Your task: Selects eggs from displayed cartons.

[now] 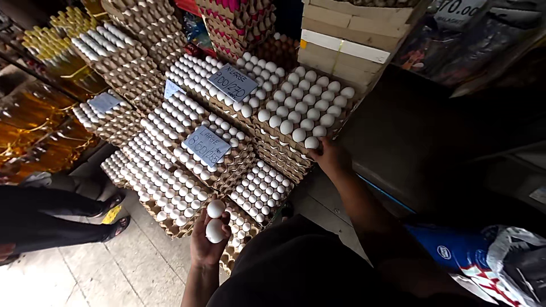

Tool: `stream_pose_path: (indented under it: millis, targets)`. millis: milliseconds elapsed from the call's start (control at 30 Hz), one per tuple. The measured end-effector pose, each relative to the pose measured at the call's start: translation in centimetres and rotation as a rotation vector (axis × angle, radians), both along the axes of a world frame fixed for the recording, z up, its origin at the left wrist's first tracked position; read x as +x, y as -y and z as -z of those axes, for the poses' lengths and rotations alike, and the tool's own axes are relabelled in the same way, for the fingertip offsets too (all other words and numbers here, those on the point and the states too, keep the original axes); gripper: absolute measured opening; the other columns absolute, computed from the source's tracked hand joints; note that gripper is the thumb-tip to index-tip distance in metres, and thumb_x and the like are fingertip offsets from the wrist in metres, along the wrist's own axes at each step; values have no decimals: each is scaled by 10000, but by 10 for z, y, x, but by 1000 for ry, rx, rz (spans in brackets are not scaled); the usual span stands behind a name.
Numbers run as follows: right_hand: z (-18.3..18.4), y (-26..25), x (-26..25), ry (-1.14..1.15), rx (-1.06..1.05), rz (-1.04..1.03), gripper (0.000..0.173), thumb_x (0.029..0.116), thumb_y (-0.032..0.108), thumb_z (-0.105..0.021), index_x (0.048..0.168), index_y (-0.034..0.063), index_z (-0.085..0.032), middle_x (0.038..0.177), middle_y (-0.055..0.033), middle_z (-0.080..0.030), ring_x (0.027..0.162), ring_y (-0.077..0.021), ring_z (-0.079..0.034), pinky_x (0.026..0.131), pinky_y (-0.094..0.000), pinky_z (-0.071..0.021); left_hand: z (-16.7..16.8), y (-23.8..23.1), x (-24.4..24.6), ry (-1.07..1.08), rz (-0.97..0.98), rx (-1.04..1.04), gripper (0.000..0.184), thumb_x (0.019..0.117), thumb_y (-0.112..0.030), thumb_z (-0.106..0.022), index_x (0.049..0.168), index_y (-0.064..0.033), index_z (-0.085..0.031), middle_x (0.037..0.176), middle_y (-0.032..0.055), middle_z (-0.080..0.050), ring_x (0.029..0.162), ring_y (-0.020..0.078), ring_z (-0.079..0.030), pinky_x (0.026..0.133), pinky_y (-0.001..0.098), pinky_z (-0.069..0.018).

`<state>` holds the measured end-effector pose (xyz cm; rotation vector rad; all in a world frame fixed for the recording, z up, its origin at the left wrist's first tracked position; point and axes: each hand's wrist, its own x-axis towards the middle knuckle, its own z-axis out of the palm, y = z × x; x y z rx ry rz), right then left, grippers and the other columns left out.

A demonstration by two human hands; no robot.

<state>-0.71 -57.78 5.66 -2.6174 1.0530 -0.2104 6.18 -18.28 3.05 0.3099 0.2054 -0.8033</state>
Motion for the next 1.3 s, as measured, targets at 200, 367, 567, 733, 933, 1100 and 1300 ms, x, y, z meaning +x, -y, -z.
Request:
stream_pose_path:
  millis: [200,367,567,733,933,1100,1300]
  targets:
    - [-32,45,-1,137,136,-19,574,985,494,-677,1375,77,-619,1083,-242,-712,973,-445,-695,851,-660,-539,-6,8,6,9,-28,-26,455,1057,-310,-428,1457,-99,-486,1109,212,-667,821,276,-728,599,353,-621]
    - [-24,81,4,-14,210,-137,471,1009,398,-675,1413,166,-612,1211,-218,-692,1017,-426,-683,897,-663,-521,-7,16,10,12,-40,-61,473,1038,-302,-487,1463,-94,-486,1163,217,-660,843,274,-731,604,347,-620]
    - [-11,78,7,34,184,-186,438,1039,393,-625,1424,184,-606,1144,-221,-710,958,-433,-694,854,-661,-529,-6,13,17,-7,-48,-70,457,1043,-300,-469,1437,-69,-498,1153,216,-652,831,270,-724,590,342,-613]
    - [-28,118,13,153,284,-236,499,1019,377,-666,1437,120,-582,1153,-265,-681,973,-429,-679,895,-653,-528,-4,9,23,-8,-67,-89,467,1055,-309,-446,1460,-80,-477,1181,204,-646,836,256,-720,602,330,-611]
    - [-62,197,56,156,118,113,502,1051,406,-589,1397,43,-605,1271,-300,-643,1203,-482,-606,1021,-687,-436,-1,7,22,-19,-121,-37,454,1057,-313,-433,1446,-84,-480,1193,204,-647,825,250,-726,574,331,-611]
    - [-58,224,84,-250,125,91,620,1048,447,-587,1261,-134,-623,1326,-379,-585,1311,-531,-528,1086,-709,-379,2,6,23,8,-131,-34,465,1026,-300,-503,1439,-87,-504,1152,185,-670,817,229,-730,581,309,-609]
    - [-93,173,145,-41,-32,-96,497,1025,382,-645,1431,99,-601,1312,-294,-642,1243,-516,-592,996,-725,-446,8,7,19,-56,-180,-16,454,1057,-335,-438,1421,-77,-519,1104,201,-676,787,249,-735,559,318,-613]
